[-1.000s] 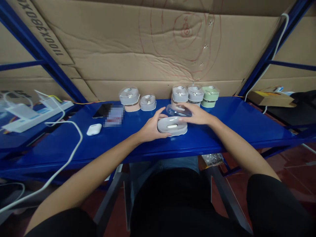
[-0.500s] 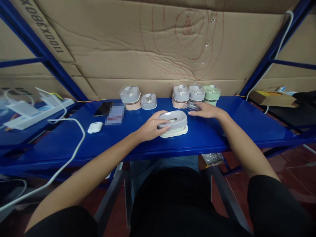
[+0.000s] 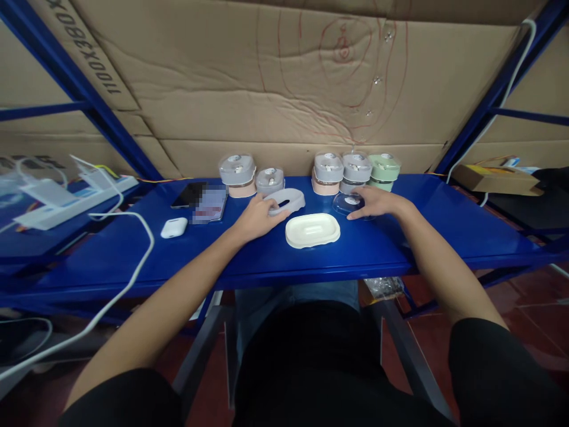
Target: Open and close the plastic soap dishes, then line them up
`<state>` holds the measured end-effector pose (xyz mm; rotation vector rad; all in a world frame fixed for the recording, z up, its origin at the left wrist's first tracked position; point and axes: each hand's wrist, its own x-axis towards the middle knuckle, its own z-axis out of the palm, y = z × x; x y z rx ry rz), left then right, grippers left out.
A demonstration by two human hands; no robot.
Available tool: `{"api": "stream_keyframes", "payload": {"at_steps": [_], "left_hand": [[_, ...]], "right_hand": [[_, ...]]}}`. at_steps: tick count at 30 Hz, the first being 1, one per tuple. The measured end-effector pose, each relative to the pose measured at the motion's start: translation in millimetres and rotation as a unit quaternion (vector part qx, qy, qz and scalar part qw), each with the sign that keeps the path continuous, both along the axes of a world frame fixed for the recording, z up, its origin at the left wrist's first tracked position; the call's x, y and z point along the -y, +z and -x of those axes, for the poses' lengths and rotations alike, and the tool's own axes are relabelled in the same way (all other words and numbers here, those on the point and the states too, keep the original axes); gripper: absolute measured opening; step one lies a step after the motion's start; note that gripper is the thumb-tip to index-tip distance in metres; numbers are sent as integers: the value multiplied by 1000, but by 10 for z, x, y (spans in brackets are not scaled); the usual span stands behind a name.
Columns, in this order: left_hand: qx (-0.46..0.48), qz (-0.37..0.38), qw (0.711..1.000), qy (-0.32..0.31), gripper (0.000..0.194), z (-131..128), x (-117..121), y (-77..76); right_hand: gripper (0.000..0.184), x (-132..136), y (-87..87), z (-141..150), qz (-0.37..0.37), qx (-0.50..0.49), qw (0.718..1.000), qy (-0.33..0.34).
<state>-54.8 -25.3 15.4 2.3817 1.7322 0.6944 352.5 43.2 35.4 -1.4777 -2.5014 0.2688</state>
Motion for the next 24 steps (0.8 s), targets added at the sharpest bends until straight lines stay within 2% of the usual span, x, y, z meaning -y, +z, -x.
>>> {"api": "stream_keyframes", "payload": {"at_steps": [2,4,7,10,16,21,24], "left_hand": [[42,-36,998,-28,46,-49,66,17],[74,-58,992,-88,41,-122,144,22],[88,-39,975,-201,42,-254,245,-1],[86,-5,961,-262,45,-345,286,-34],[60,13,960,-275,62,-336,320,-37],[-10,-32,963,-268,64,-362,411,-41],[7,-19,967,-253,88,-382,408,-72]], "right_hand": [[87,46,43,39,2,-9,1000,-14],[86,95,90,72,-1,-23,999,-25],[85,159,152,102,-13,-37,999,-37],[84,204,192,130,-34,-62,997,-40],[88,276,206,241,-69,-111,991,-9],[96,398,217,385,-91,-161,982,31],[98,496,234,494,-88,-171,977,90]]}}
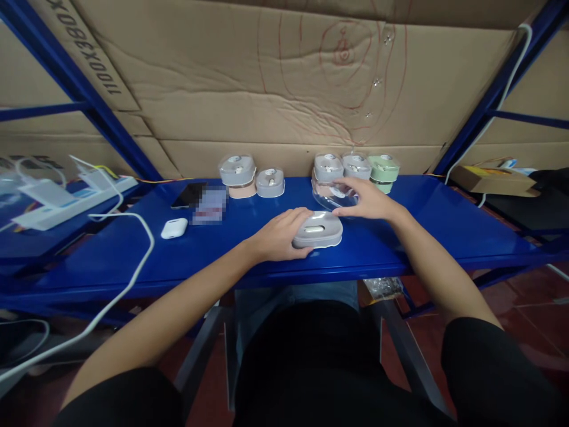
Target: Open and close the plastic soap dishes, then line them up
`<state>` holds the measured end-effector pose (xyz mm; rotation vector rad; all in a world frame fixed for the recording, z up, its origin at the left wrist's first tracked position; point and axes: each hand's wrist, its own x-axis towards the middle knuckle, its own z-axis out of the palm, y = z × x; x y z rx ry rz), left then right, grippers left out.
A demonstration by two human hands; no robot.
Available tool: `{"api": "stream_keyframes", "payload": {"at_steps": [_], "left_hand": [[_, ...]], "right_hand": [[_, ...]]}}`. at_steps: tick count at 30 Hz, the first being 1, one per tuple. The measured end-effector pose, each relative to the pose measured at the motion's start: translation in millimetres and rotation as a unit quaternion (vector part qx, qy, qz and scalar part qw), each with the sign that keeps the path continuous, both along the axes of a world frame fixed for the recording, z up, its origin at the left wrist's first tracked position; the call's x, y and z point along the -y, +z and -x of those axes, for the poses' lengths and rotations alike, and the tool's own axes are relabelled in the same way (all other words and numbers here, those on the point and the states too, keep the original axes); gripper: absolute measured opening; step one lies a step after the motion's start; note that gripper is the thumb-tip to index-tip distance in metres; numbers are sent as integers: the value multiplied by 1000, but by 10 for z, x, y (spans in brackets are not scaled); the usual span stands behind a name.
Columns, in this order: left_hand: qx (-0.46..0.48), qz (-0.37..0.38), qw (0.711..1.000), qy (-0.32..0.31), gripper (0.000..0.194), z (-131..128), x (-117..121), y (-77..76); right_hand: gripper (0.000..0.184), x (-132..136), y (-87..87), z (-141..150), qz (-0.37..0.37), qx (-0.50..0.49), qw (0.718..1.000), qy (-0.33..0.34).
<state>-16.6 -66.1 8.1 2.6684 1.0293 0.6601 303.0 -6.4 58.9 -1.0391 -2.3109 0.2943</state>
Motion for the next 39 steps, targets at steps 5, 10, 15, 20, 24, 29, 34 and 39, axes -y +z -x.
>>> {"api": "stream_keyframes", "payload": {"at_steps": [5,10,15,20,24,29,34,39], "left_hand": [[109,122,985,47,145,20,-130,-92],[150,130,979,53,155,47,-222,-161],[156,147,975,55,155,54,-223,-160],[137,155,976,63,147,51,-207,-113],[99,114,988,44,121,111,-214,-64],[-2,35,993,114,109,160,-64,12],[-146,-43,939,309,97,12,143,161],[-200,-12,912,357,92,-205,-90,337]], "right_hand": [[97,135,-41,233,6,32,991,128],[100,132,-200,426,17,47,988,150],[97,63,-277,460,22,38,985,164],[98,24,-295,453,24,43,984,170],[103,-12,-350,435,54,52,982,175],[96,-127,-375,325,35,17,992,120],[92,-230,-228,90,-56,-79,995,-9],[96,-262,-156,-26,-62,-77,994,-53]]}}
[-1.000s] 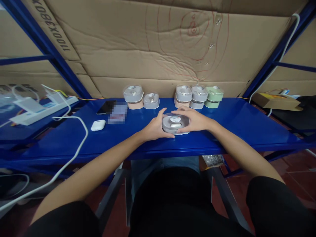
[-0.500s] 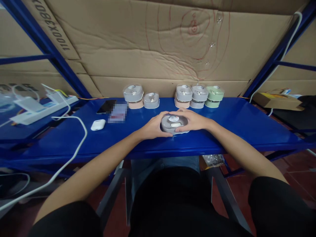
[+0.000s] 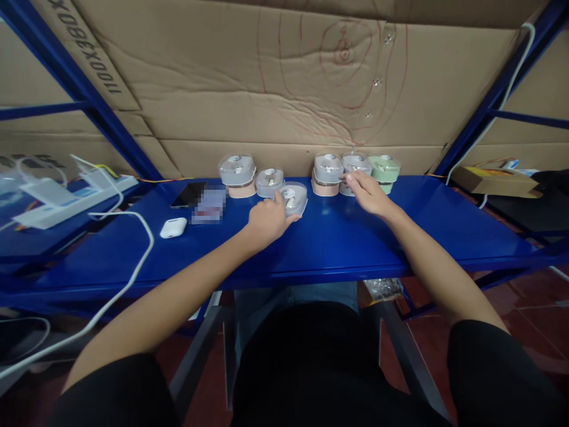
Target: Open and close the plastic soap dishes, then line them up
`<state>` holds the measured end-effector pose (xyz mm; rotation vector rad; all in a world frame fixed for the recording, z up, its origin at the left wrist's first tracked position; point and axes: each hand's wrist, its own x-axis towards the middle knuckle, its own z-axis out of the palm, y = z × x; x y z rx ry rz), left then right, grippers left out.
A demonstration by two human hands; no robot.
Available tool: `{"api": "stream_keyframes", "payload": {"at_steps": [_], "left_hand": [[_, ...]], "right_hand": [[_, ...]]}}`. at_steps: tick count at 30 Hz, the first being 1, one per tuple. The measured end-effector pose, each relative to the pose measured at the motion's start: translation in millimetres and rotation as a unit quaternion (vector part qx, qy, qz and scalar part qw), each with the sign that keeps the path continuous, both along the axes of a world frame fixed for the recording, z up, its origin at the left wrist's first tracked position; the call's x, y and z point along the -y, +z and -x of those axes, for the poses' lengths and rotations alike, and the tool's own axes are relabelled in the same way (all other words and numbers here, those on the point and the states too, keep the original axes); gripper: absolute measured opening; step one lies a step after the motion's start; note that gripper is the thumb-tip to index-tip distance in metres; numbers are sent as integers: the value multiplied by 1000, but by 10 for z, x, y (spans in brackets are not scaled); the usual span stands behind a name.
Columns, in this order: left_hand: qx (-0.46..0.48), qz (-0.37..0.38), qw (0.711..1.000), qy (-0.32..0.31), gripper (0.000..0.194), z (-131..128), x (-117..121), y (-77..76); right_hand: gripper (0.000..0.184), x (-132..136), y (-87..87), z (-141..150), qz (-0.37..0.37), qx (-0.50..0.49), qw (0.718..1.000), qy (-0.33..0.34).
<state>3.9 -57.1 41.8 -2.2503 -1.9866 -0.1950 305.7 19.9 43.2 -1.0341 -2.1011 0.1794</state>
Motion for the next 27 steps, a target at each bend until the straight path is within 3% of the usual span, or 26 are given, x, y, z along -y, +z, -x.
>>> {"api": "stream_keyframes", "payload": {"at_steps": [7,11,15,18,22,24,27], "left_hand": [[31,21,999,-21,67,-237,-729,61],[33,13,999,-33,48,-267,-928,46],[24,-38,998,-44,48,-124,-950,67],[-18,-103,992,-73,63,64,-967,59],[-34,-72,994,-74,77,266,-965,-13],[-29,-59,995,-71,72,316,-869,-41],[-19,-80,993,-85,62,352,-545,-56]], "right_hand": [[93,-34,-65,58,5,16,1000,23],[89,-23,-58,63,10,10,999,36],[84,3,-40,76,7,7,999,49],[80,16,-35,87,5,12,999,53],[78,14,-39,86,6,14,998,60],[78,9,-36,78,4,16,998,63],[78,6,-26,69,3,24,998,55]]}}
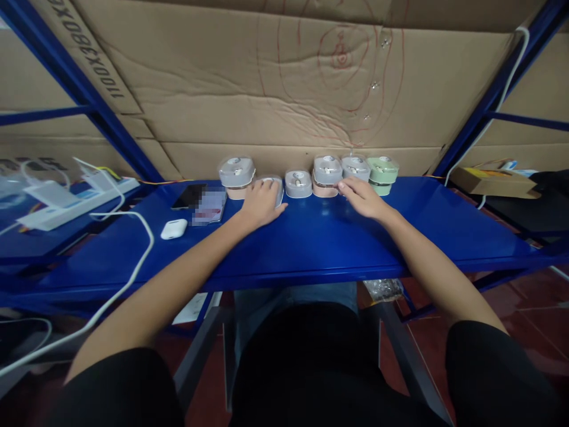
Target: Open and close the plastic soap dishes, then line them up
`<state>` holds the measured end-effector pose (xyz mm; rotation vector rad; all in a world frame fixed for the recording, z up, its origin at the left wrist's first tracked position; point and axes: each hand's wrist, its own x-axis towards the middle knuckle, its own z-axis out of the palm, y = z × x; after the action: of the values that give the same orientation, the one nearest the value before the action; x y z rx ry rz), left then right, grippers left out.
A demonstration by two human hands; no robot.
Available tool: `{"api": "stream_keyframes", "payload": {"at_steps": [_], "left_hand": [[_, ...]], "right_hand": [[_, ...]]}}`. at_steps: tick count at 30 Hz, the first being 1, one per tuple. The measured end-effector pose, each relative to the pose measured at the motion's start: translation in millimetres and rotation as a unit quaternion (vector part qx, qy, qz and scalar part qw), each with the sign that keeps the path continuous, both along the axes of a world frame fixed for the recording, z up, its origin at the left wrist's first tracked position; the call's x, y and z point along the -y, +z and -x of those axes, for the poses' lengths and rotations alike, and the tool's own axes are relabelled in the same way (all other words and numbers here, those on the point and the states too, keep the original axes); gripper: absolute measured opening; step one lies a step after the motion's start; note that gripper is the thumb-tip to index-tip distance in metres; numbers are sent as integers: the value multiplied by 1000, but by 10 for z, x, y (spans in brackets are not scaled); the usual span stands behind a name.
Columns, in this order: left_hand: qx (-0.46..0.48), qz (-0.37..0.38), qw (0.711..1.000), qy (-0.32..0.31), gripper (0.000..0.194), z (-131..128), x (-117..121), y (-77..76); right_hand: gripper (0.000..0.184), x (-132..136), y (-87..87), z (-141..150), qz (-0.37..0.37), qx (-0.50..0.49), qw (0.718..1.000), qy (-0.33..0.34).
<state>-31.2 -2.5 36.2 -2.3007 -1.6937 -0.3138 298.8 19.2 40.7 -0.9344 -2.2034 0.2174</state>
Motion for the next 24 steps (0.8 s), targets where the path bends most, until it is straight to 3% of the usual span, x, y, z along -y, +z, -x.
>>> {"api": "stream_keyframes", "payload": {"at_steps": [3,5,7,10,12,14,19,22,24], "left_hand": [[38,-28,999,-17,67,28,433,-33],[87,-47,995,15,82,54,666,-81],[131,-14,991,31,82,75,791,-134],[183,41,980,-69,79,51,779,-180],[215,68,957,-182,89,-19,701,-185],[251,101,928,-258,100,-118,621,-189],[336,174,883,-277,116,-244,521,-243],[344,175,884,-263,125,-151,510,-254],[318,163,896,-264,114,-65,513,-236]], "right_hand": [[78,20,8,16,2,9,1000,-13],[76,56,4,54,13,8,1000,-7],[74,112,-11,119,30,8,999,19],[92,234,-43,255,42,27,996,77],[110,329,-63,350,41,52,991,112],[121,416,-75,427,50,79,987,133],[121,485,-53,465,84,97,985,119],[108,393,2,341,63,58,993,86],[98,290,41,200,50,26,997,45]]}}
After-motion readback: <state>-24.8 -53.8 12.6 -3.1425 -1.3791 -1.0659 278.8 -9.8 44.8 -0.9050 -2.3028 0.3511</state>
